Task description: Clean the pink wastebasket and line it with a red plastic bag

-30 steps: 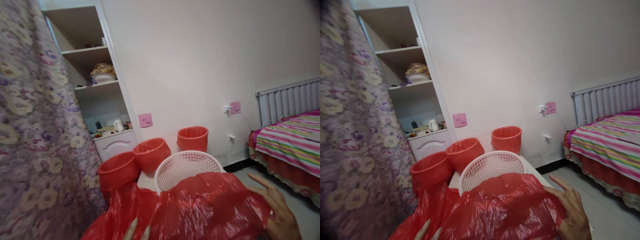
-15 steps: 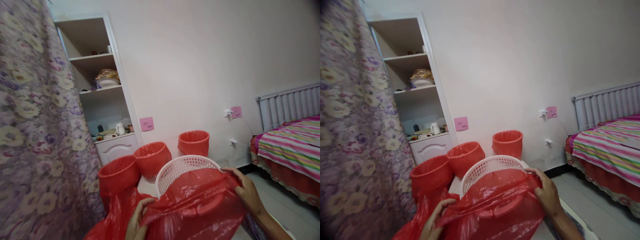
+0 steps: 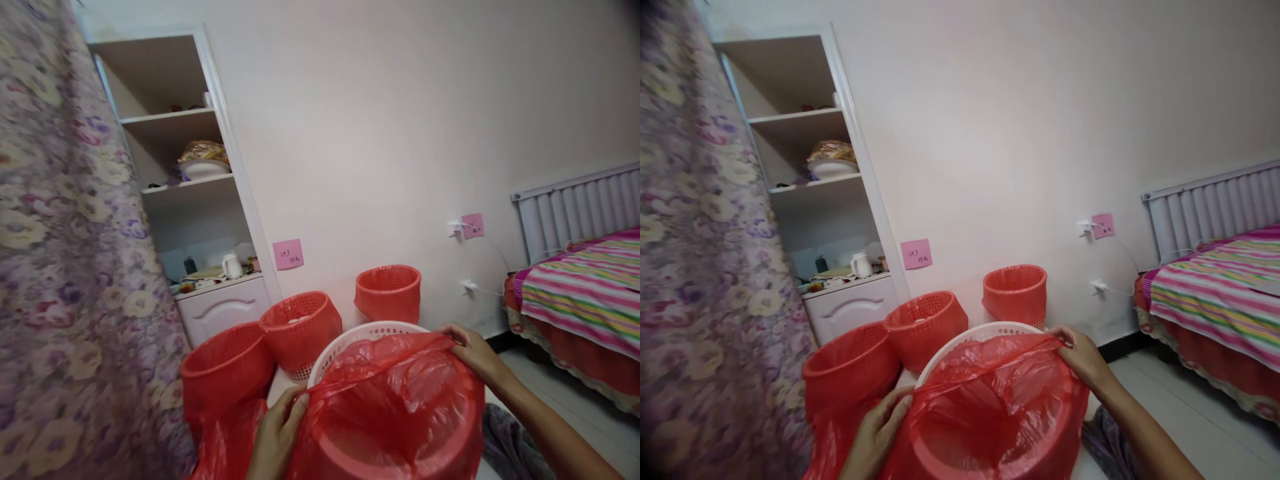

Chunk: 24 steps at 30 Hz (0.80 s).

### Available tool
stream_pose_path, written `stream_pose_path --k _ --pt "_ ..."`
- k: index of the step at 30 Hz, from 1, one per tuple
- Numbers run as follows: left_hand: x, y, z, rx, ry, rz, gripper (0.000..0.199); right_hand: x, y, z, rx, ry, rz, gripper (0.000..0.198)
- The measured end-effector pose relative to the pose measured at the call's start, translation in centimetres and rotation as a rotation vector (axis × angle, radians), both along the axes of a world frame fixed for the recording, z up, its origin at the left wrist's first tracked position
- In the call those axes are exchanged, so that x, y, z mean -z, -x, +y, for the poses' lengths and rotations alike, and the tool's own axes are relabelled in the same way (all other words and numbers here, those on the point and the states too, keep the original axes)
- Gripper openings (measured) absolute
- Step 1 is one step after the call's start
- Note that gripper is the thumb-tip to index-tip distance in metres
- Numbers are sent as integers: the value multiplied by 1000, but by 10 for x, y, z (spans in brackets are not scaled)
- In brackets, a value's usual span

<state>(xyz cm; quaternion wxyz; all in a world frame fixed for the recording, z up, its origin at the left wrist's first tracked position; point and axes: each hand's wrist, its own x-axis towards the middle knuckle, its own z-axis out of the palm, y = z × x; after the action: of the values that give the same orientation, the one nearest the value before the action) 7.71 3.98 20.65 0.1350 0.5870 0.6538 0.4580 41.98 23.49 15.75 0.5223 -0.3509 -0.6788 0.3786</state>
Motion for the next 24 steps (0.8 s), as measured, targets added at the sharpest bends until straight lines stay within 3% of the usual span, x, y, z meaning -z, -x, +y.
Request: stream_pose_path --k 6,13,20,24 --pt "0 16 27 -42 -60 -5 34 -5 9 11 -28 46 107 10" --pt "-6 18 55 50 -72 -150 24 -3 20 19 -219 152 236 18" --pt "2 32 95 51 -13 -353 37 -5 31 33 -216 250 394 9" --pt "10 40 117 55 18 -420 45 -8 38 47 -301 284 422 18"
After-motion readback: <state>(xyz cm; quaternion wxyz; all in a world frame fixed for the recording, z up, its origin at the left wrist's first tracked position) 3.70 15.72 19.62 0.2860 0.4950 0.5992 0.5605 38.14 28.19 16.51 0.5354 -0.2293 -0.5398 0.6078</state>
